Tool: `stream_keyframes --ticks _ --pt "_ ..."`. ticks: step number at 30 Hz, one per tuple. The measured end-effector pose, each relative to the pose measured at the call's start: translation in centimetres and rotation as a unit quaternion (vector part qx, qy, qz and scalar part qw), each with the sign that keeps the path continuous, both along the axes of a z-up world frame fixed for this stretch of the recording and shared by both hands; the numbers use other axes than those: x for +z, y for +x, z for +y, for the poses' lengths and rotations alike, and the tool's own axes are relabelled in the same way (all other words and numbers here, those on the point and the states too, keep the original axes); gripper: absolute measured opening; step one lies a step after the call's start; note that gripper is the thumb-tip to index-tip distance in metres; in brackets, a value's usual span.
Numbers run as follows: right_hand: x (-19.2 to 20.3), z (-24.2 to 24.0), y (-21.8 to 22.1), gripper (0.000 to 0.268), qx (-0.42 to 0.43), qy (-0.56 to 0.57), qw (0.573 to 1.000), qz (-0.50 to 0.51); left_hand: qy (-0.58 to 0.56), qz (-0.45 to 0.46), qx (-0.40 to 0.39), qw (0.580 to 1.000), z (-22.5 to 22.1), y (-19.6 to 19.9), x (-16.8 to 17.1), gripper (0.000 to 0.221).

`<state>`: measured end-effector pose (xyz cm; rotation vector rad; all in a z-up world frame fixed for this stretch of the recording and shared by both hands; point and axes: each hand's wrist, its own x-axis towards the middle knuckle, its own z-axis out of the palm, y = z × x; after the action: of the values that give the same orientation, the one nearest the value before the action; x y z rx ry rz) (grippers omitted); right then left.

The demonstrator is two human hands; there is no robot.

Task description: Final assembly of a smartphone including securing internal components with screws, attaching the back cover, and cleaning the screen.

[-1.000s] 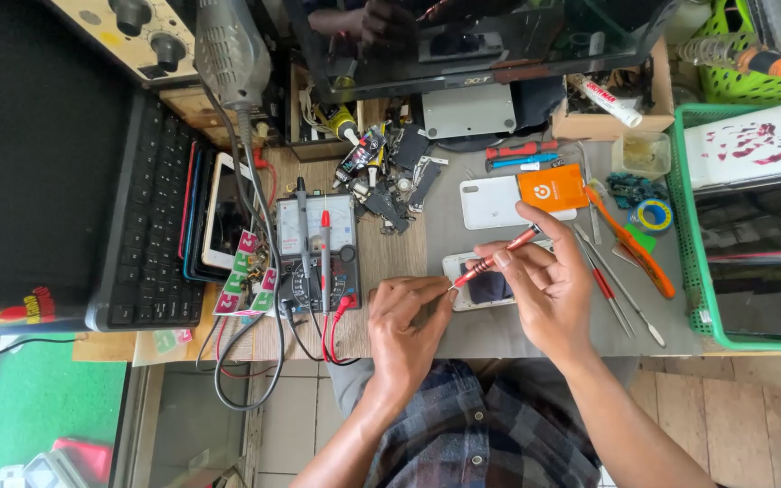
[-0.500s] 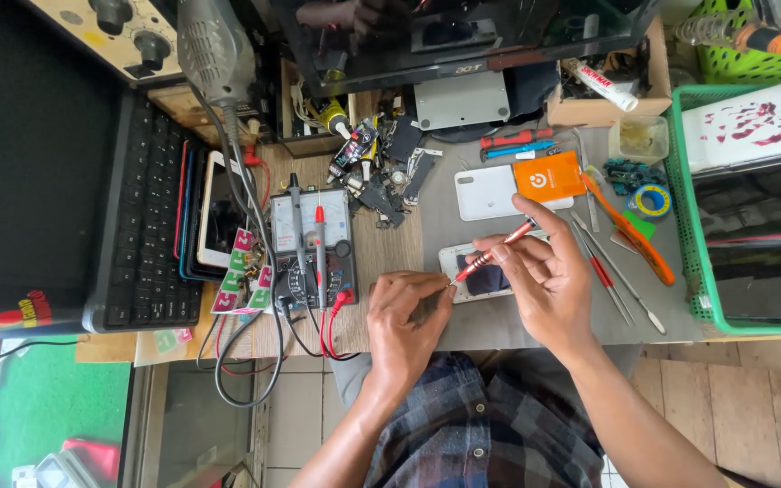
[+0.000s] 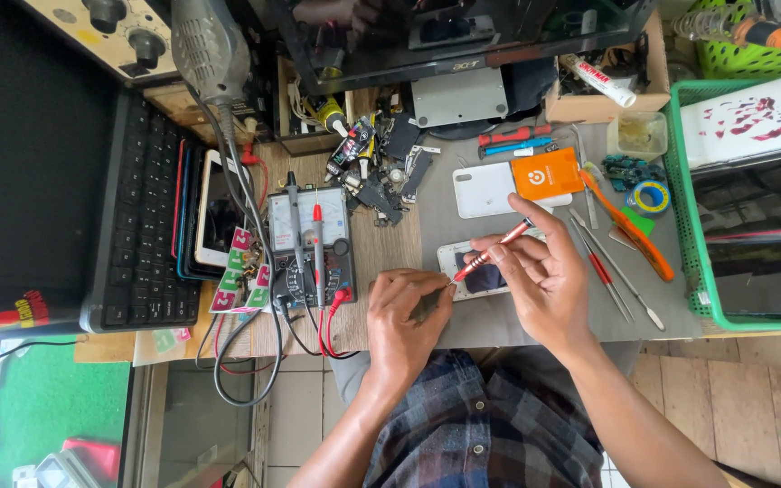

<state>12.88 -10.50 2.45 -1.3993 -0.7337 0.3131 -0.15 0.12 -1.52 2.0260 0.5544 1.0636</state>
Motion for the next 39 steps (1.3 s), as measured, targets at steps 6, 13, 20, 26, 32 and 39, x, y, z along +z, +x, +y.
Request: stream_keyframes --ticks 6,13,20,26,32,39 --pt "0.1 -0.1 -0.2 0.048 -0.002 -0.008 1.0 -0.025 0.002 -0.003 -0.008 1.0 0.0 0.0 0.4 0.014" --pt "0.1 -0.2 -0.5 0.045 0.014 0.008 0.997 -0.077 0.007 0.002 -0.009 1.0 0.0 0.0 -0.2 0.013" --pt "-0.7 -0.5 -0.2 0.046 0.05 0.037 0.989 -0.134 0.01 -0.001 -0.028 1.0 0.1 -0.1 0.3 0.013" --pt "-0.4 -1.0 0.0 0.047 0.045 0.049 0.985 -0.161 0.005 0.018 -0.044 0.999 0.0 -0.4 0.6 0.019" --pt "0.1 -2.0 0.7 0.049 0.037 0.034 0.976 -0.211 0.037 0.038 -0.053 0.997 0.0 -0.4 1.1 0.027" --pt "0.2 -2.8 0.9 0.051 0.023 0.026 0.976 -0.216 0.08 0.049 -0.091 0.991 -0.2 -0.5 1.8 0.026"
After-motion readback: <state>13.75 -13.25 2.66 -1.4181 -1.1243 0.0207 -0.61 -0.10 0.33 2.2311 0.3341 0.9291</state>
